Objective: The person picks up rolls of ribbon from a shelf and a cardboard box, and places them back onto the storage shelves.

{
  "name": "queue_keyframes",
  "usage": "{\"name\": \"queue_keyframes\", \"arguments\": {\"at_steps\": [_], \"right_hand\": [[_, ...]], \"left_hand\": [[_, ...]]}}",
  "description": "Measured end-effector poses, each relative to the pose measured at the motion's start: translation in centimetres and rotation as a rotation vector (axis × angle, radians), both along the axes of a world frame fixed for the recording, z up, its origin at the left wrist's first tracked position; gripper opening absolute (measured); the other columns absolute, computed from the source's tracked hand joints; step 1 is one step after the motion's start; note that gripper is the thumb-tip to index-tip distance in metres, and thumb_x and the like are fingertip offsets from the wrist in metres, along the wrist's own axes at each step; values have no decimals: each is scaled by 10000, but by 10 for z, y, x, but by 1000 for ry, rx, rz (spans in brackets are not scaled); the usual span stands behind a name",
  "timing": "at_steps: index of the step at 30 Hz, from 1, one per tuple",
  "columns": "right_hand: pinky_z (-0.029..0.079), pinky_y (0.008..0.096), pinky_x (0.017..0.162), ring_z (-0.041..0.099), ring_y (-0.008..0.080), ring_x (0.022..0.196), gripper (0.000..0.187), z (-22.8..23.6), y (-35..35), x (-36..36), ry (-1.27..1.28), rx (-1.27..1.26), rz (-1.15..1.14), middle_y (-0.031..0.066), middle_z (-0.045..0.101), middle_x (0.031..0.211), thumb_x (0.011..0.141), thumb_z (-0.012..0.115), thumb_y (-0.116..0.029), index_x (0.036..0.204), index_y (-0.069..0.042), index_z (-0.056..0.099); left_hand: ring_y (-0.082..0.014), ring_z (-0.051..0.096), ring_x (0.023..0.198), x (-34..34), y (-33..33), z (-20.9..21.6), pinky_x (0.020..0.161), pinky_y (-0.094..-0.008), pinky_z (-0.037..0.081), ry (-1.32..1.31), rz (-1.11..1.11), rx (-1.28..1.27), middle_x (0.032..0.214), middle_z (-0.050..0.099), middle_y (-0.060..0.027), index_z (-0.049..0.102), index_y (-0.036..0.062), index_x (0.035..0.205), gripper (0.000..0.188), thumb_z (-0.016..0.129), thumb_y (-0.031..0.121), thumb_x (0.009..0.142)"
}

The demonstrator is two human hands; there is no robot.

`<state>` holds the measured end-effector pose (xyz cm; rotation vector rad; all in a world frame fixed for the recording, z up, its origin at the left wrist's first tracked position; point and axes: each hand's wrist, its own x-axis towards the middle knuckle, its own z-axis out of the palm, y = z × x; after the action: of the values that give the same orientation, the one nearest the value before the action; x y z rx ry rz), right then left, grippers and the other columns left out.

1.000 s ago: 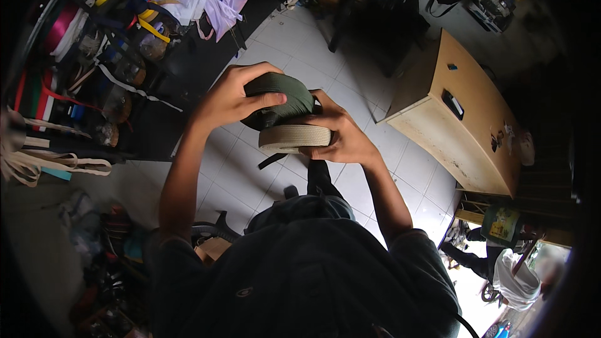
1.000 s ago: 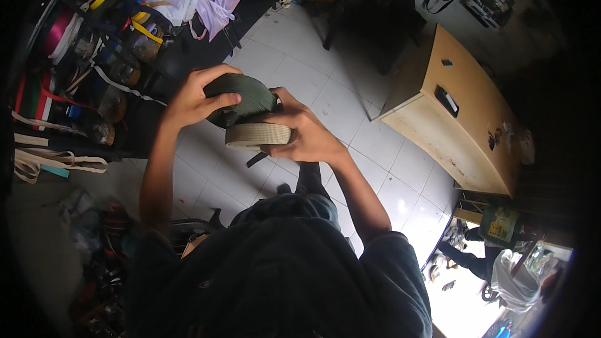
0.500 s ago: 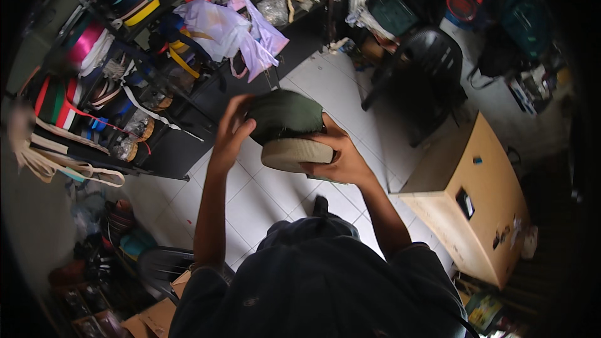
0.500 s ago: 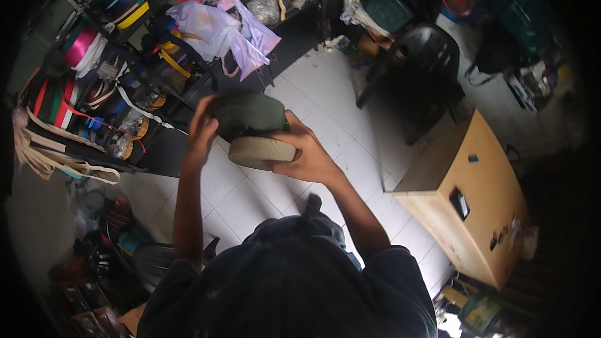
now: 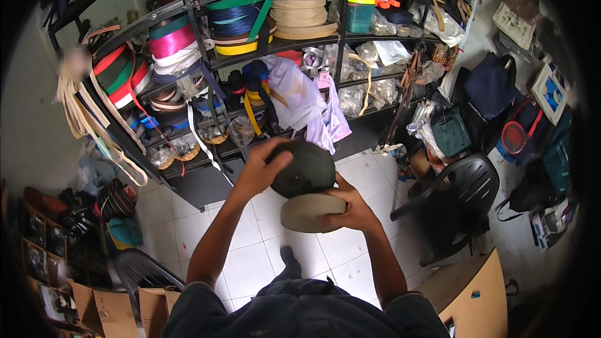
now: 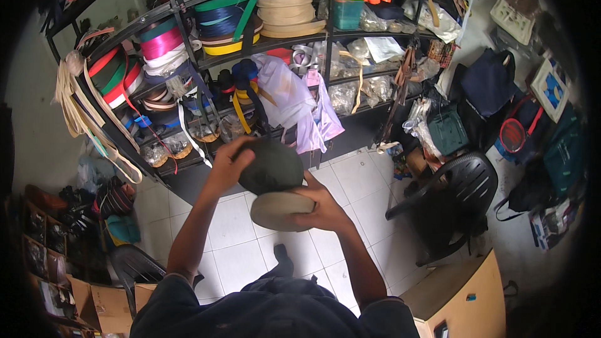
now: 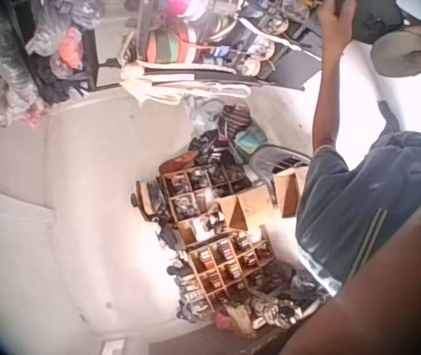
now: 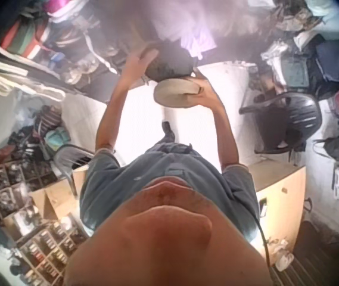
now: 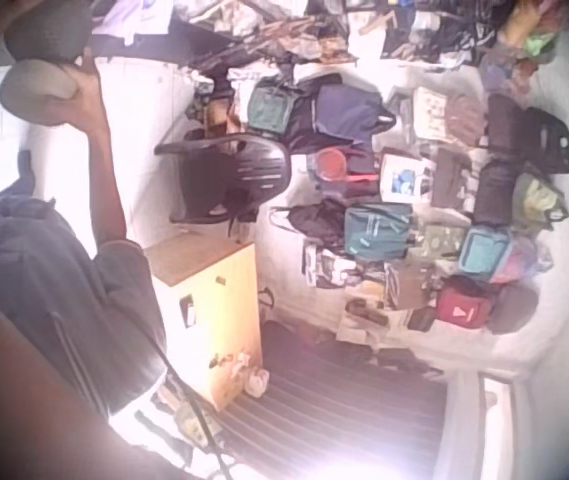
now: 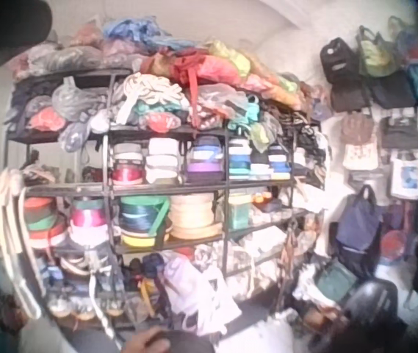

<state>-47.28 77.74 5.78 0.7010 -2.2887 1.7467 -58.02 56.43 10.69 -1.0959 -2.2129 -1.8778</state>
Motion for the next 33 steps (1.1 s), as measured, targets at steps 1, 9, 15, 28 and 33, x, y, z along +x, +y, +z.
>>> {"name": "queue_keyframes", "arguments": {"at_steps": [1,9,15,28,33], "right_hand": [[393,383,965,489,304,1152,456,-5,-7,-13,-3,-45,1,176,507,1221,620,787,-100,1053,-26,666],[381,373,949,492,268,1121,459,20,-40,-106,84,-96,-98,158,525,1200,626,789,-91,1049,23,651],[384,380,949,487,313,1127,467,55,-63,-164,121,107,-7,172,502,1212,596,794,-71,1038,0,660],[397,331,911,511,241,1074,418,52,-98,-235,93,-156,11,133,542,1130,604,783,-72,994,8,658],[404,328,883,514,246,1052,398,69,-88,-262,100,9,178,145,526,1124,601,778,-98,967,2,656]], "left_hand": [[-147,590,868,-11,-3,-15,803,-261,455,-85,81,127,926,639,-78,593,-2,1078,249,581,168,897],[-173,507,1071,-116,-45,-15,943,-288,376,-255,-201,316,1143,548,-84,469,45,1246,437,609,173,852],[-142,576,937,-161,-60,80,829,-276,450,98,-226,-480,1042,624,-67,570,54,1127,392,697,180,779],[-138,515,1044,-210,-93,41,894,-276,406,-403,-14,321,1102,580,-80,516,17,1185,399,594,270,887],[-158,536,1050,-237,-104,91,902,-298,425,16,-131,-287,1103,588,-74,550,21,1155,408,659,246,832]]}}
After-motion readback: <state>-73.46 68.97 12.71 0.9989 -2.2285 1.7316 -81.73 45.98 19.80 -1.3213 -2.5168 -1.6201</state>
